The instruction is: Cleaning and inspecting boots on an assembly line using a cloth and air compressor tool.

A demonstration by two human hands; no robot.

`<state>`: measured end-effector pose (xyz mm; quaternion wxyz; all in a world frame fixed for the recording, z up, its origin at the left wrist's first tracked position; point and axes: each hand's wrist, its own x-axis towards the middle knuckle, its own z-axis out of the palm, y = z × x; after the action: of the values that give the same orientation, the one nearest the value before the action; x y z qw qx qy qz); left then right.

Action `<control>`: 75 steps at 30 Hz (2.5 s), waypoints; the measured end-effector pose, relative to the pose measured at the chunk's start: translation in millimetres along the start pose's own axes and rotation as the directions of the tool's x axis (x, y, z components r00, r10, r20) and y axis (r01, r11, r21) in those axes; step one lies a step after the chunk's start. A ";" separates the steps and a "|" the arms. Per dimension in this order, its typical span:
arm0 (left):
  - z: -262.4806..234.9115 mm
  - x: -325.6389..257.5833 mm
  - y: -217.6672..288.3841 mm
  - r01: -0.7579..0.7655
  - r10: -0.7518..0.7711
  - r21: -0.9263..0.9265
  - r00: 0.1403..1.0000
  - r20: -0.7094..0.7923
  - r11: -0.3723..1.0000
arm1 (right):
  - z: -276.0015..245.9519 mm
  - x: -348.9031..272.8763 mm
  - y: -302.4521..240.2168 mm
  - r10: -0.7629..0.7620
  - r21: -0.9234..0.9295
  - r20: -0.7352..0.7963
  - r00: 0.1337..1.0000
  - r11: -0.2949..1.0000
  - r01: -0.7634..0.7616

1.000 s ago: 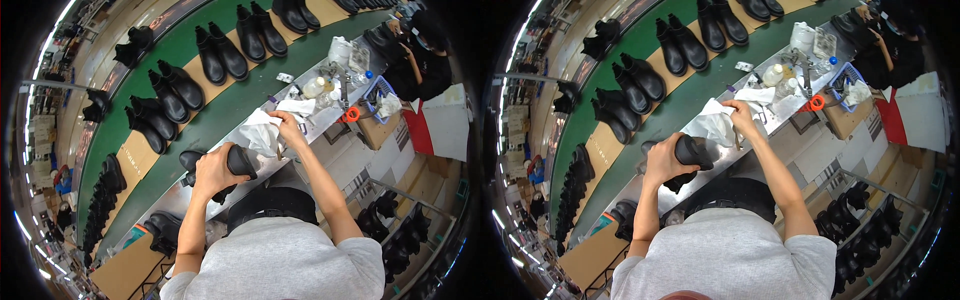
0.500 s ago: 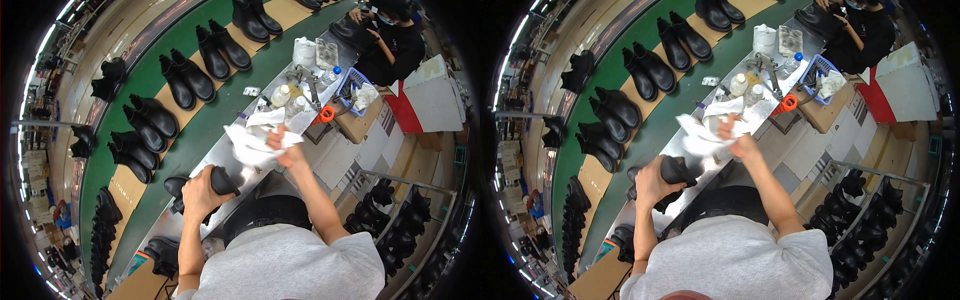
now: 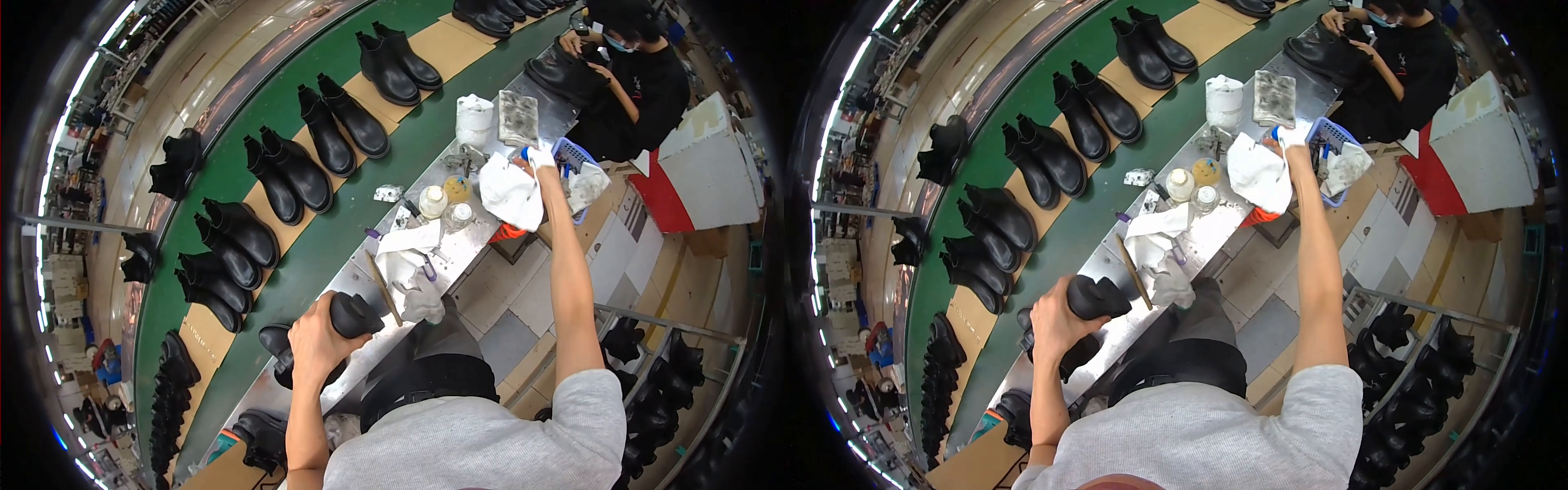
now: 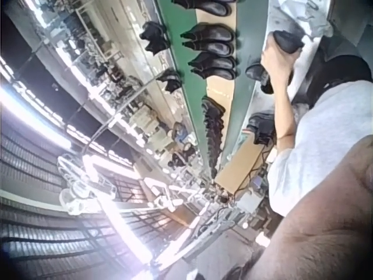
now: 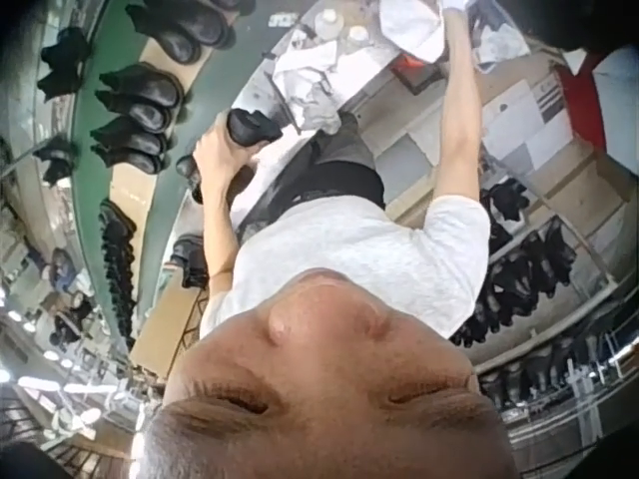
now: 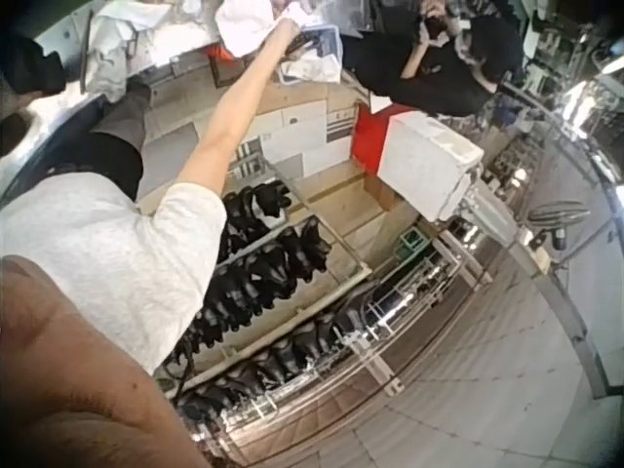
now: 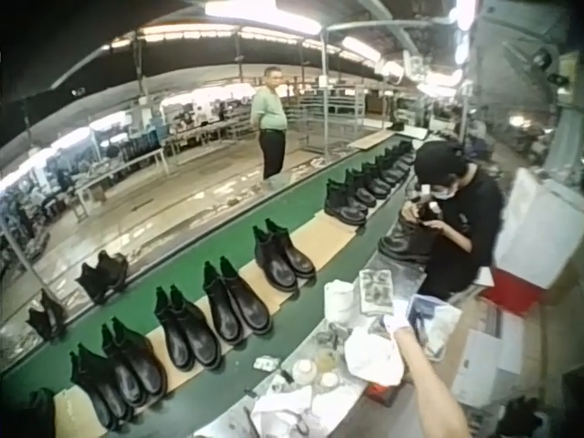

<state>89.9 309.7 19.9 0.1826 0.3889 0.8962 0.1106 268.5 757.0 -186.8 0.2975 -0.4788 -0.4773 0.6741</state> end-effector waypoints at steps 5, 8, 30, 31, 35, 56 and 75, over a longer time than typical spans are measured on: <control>4.4 3.0 -7.3 0.043 -0.042 0.003 0.998 -0.044 0.999 | 7.0 -116.8 57.7 -0.548 -0.563 0.481 0.684 0.405 0.720; 2.7 11.7 -3.7 0.023 -0.023 0.008 0.999 -0.031 1.000 | 7.9 -130.2 65.5 -0.472 -0.639 0.513 0.717 0.349 0.686; 6.1 25.9 -31.0 -0.217 0.217 -0.011 0.974 0.059 0.976 | 224.7 -244.8 -18.9 0.023 -0.077 0.964 0.264 0.978 0.194; 5.7 28.3 -30.0 -0.219 0.218 -0.002 0.973 0.077 0.976 | 226.2 -242.0 -15.9 0.036 -0.035 0.964 0.262 0.999 -0.009; 3.3 26.0 -32.8 -0.195 0.187 0.037 0.970 0.155 0.980 | 229.2 -239.9 -20.2 0.101 -0.098 0.968 0.228 0.995 -0.023; 12.9 26.3 -20.9 -0.248 0.230 0.103 0.960 0.158 0.963 | 215.9 -262.2 -47.8 0.156 -0.351 0.890 0.427 0.833 0.428; 3.9 32.4 -78.7 -0.157 0.164 -0.102 0.985 0.055 0.982 | 229.9 -193.0 73.7 0.263 -0.433 0.550 0.792 0.901 0.002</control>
<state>19.4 280.8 -18.2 0.2200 0.4539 0.8493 0.1559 129.2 481.9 -165.8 -0.0241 -0.3265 -0.6421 0.6931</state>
